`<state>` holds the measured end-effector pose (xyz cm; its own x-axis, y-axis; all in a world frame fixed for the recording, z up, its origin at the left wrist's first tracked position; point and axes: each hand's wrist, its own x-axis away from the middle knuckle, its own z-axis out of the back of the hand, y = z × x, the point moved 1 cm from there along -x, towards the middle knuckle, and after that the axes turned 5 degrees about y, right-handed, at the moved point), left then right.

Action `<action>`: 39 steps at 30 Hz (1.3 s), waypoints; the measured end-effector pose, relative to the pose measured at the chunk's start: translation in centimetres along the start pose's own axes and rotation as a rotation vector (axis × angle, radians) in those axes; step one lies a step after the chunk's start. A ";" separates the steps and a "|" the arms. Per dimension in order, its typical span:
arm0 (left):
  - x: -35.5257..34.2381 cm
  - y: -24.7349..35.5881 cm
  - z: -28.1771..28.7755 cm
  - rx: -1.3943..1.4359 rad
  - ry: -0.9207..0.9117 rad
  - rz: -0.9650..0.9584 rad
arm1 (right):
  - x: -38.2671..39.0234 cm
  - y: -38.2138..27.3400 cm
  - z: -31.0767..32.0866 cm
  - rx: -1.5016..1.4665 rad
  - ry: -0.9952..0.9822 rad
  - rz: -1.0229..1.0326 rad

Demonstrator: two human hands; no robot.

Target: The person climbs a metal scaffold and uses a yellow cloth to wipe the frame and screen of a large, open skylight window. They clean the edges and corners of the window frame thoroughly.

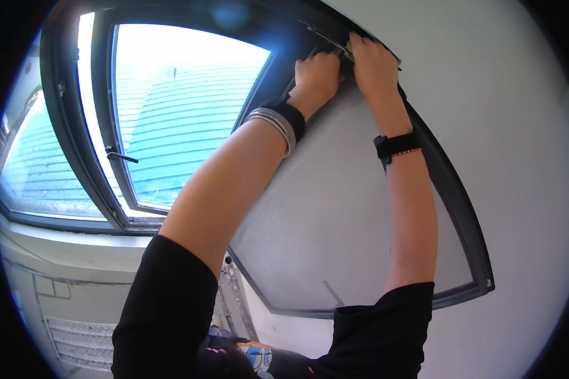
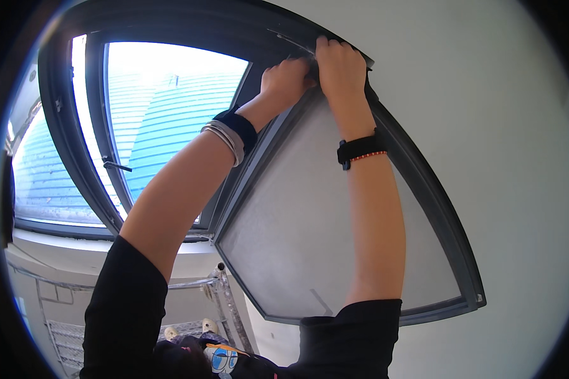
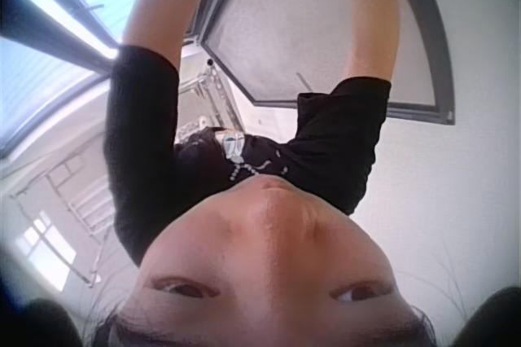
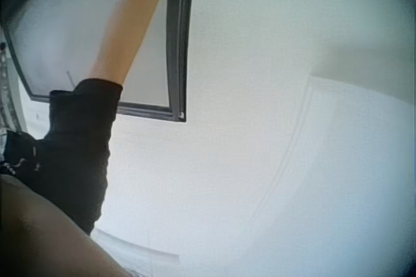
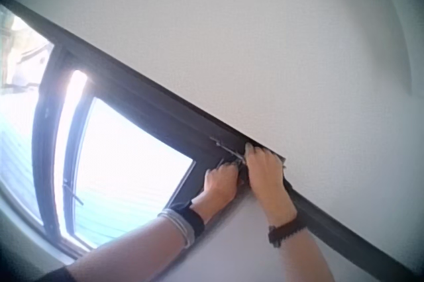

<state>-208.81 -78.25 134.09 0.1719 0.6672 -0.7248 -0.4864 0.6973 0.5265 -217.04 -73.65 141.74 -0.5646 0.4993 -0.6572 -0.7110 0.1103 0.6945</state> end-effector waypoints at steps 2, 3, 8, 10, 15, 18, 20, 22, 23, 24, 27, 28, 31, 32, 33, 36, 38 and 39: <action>0.1 0.2 -0.2 -0.006 0.023 -0.015 | -0.2 0.5 0.3 -0.062 -0.112 -0.047; 0.1 0.0 -0.2 -0.005 0.029 -0.019 | -0.4 0.5 0.5 -0.075 -0.150 -0.045; 0.0 -0.5 0.0 -0.007 0.034 -0.028 | 0.0 0.5 1.3 -0.068 -0.250 -0.033; 0.2 -0.2 0.0 -0.004 0.053 -0.031 | 0.4 0.9 1.4 -0.051 -0.297 -0.027; 0.2 -0.1 0.0 -0.001 0.058 -0.020 | 1.6 1.2 2.1 -0.074 -0.193 0.017; 0.2 -0.1 0.0 -0.015 0.057 -0.015 | 1.8 1.1 3.1 -0.078 -0.264 -0.019; 0.1 0.0 0.0 -0.018 0.019 -0.009 | 2.0 1.1 3.9 -0.071 -0.319 -0.045; 0.0 0.1 0.0 -0.021 0.017 0.002 | 2.4 1.4 4.4 -0.077 -0.318 -0.033; 0.0 0.2 0.0 -0.022 0.016 0.007 | 2.6 1.6 4.7 -0.080 -0.319 -0.027; 0.0 0.2 0.0 -0.023 0.020 0.005 | 2.8 1.8 4.8 -0.084 -0.321 -0.029; -0.1 0.0 -0.2 -0.019 0.028 0.004 | 3.2 2.1 5.4 -0.091 -0.362 -0.052; -0.2 0.0 -0.2 -0.015 0.028 0.006 | 3.3 2.1 5.7 -0.092 -0.398 -0.073; -0.2 -0.2 -0.2 -0.013 0.031 0.008 | 3.7 2.3 6.6 -0.120 -0.419 -0.100; -0.2 -0.2 -0.1 -0.014 0.033 0.008 | 3.9 2.5 7.0 -0.134 -0.411 -0.103; -0.1 -0.1 0.0 -0.008 0.036 0.007 | 4.2 2.6 7.4 -0.140 -0.415 -0.114; 0.1 0.1 0.1 0.007 0.039 0.005 | 4.9 2.7 8.1 -0.159 -0.383 -0.139; 0.1 0.0 0.1 0.011 0.031 0.003 | 5.6 2.4 7.9 -0.171 -0.302 -0.144; 0.0 0.1 0.0 0.014 0.022 0.009 | 5.5 2.4 7.8 -0.174 -0.309 -0.143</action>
<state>-208.81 -78.18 134.10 0.1485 0.6673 -0.7298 -0.4753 0.6954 0.5390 -218.59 -63.95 142.07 -0.3201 0.7279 -0.6063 -0.8490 0.0635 0.5245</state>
